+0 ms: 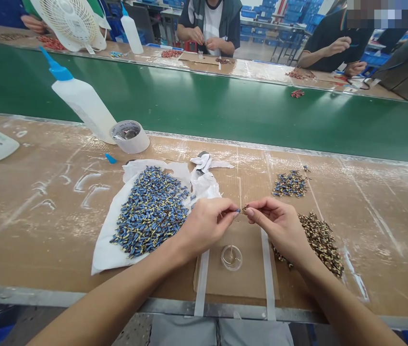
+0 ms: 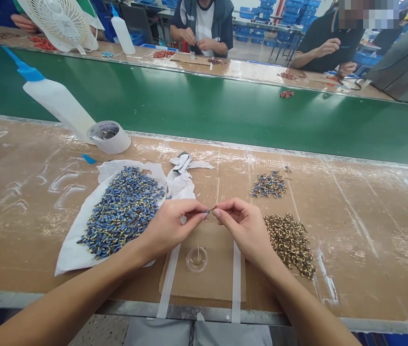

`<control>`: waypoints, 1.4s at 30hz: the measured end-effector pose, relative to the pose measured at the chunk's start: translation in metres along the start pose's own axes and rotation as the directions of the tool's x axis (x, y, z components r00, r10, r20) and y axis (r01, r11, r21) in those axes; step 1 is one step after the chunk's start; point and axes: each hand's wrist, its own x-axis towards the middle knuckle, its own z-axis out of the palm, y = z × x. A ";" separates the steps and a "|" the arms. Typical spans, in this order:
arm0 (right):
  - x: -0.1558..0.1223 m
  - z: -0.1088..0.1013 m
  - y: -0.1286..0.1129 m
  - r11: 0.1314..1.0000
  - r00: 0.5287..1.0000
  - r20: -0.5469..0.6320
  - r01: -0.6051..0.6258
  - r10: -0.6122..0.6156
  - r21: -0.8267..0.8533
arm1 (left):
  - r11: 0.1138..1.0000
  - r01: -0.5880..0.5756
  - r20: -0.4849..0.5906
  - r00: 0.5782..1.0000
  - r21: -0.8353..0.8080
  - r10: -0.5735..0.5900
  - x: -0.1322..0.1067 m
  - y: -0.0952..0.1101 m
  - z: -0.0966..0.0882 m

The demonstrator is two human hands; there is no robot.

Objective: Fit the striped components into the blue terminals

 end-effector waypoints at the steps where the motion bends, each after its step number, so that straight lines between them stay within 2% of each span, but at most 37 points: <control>1: 0.000 0.001 0.000 1.000 1.000 0.002 0.001 -0.001 0.001 | 1.000 -0.006 0.000 1.000 0.006 0.006 0.000 0.000 0.001; 8: -0.001 0.003 0.002 1.000 1.000 0.014 0.003 -0.003 0.006 | 0.997 -0.060 -0.004 0.998 0.042 0.060 -0.001 -0.001 0.002; 14: -0.003 0.003 0.001 1.000 0.999 0.039 -0.001 0.000 0.005 | 0.977 -0.195 -0.081 0.976 0.087 0.202 -0.002 -0.007 0.003; 18: -0.005 0.004 0.005 1.000 0.999 0.032 0.012 -0.011 -0.022 | 0.962 -0.231 -0.084 0.966 0.145 0.245 -0.001 -0.009 0.003; 25: -0.005 0.005 0.011 0.989 0.992 0.053 0.121 -0.117 -0.080 | 0.928 -0.274 -0.108 0.945 0.253 0.308 -0.002 -0.007 0.005; 30: -0.007 0.007 0.017 0.972 0.977 0.071 0.208 -0.201 -0.113 | 0.926 -0.285 -0.102 0.943 0.247 0.317 -0.004 -0.004 0.005; 37: -0.008 0.006 0.019 0.986 0.979 0.169 0.135 -0.117 -0.099 | 0.922 -0.279 -0.018 0.956 0.267 0.294 -0.004 -0.003 0.004; 42: -0.009 0.007 0.022 0.977 0.975 0.190 0.143 -0.112 -0.157 | 0.938 -0.232 0.022 0.972 0.258 0.234 -0.005 -0.004 0.007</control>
